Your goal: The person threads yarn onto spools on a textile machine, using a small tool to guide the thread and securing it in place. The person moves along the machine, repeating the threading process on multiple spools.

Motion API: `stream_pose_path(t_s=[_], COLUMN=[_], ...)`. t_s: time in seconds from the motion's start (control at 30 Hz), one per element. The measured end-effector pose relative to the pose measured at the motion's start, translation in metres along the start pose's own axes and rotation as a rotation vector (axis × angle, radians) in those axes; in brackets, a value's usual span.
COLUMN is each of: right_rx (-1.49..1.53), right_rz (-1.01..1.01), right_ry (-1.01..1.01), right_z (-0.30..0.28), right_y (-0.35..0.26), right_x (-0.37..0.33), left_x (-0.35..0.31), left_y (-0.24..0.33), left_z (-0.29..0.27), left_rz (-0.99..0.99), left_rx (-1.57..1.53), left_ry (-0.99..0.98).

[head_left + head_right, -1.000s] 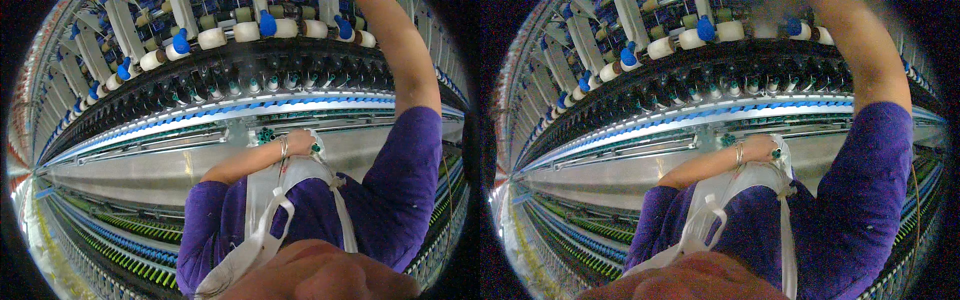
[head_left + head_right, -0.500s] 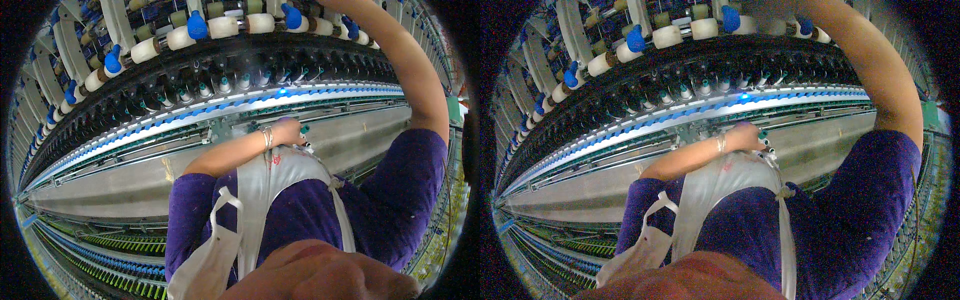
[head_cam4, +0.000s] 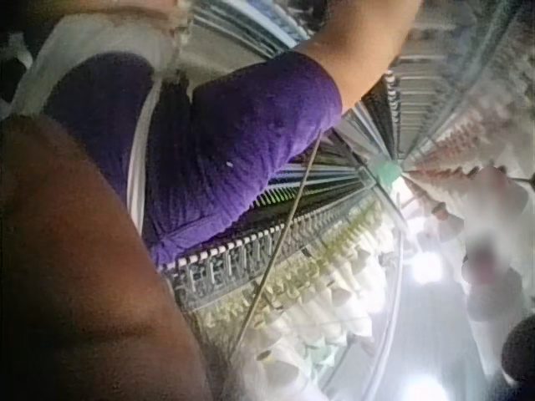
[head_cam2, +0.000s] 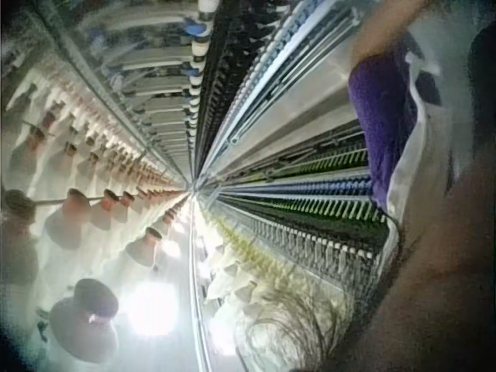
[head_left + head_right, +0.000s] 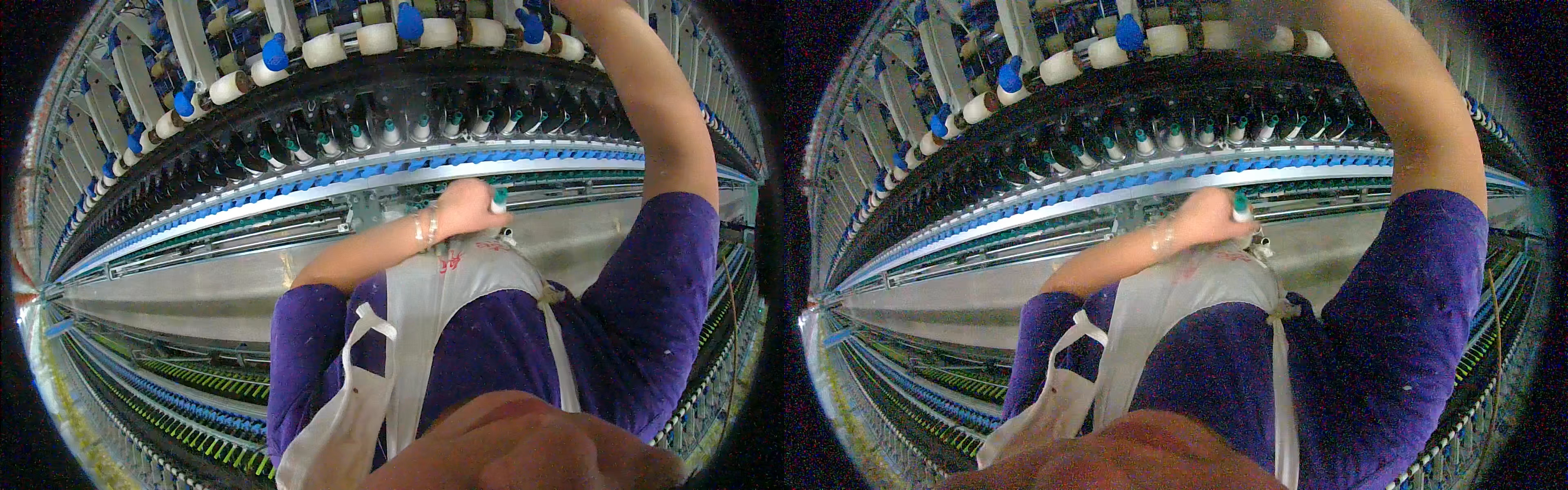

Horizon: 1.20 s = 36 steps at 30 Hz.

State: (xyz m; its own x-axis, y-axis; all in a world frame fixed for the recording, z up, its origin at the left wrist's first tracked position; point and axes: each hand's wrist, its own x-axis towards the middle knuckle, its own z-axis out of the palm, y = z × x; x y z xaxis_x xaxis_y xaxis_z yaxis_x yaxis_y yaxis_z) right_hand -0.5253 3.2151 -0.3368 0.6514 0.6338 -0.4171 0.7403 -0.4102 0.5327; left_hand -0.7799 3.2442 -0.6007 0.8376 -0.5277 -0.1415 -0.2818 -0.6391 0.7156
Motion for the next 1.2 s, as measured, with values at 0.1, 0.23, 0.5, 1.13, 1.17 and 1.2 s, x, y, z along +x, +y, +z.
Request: stream_pose_path(t_s=[0.1,0.23,0.5,1.13,1.17,1.2], right_rx=[-0.276,-0.272,0.325,1.093,1.071,1.039], right_rz=[-0.003,0.053,-0.027,-0.033,0.021,0.041], right_ry=[0.189,0.188,0.559,-0.526,-0.492,-0.535], right_z=[0.022,0.032,0.013,0.248,0.255,0.260], right_y=[-0.012,-0.020,-0.033,-0.258,-0.271,-0.281], right_x=[0.009,0.016,-0.061,-0.196,-0.185,-0.178], left_x=[-0.007,-0.016,-0.042,0.028,0.040,0.052], left_y=[0.006,0.007,0.002,-0.079,-0.073,-0.068], left_z=[-0.032,-0.047,-0.055,-0.012,-0.008,-0.002], left_rz=[0.007,0.022,-0.041,-0.068,-0.148,-0.195], left_rx=[-0.456,-0.437,-1.060,-0.731,-0.653,-0.578], left_ry=[0.110,0.215,0.328,0.532,0.580,0.661])
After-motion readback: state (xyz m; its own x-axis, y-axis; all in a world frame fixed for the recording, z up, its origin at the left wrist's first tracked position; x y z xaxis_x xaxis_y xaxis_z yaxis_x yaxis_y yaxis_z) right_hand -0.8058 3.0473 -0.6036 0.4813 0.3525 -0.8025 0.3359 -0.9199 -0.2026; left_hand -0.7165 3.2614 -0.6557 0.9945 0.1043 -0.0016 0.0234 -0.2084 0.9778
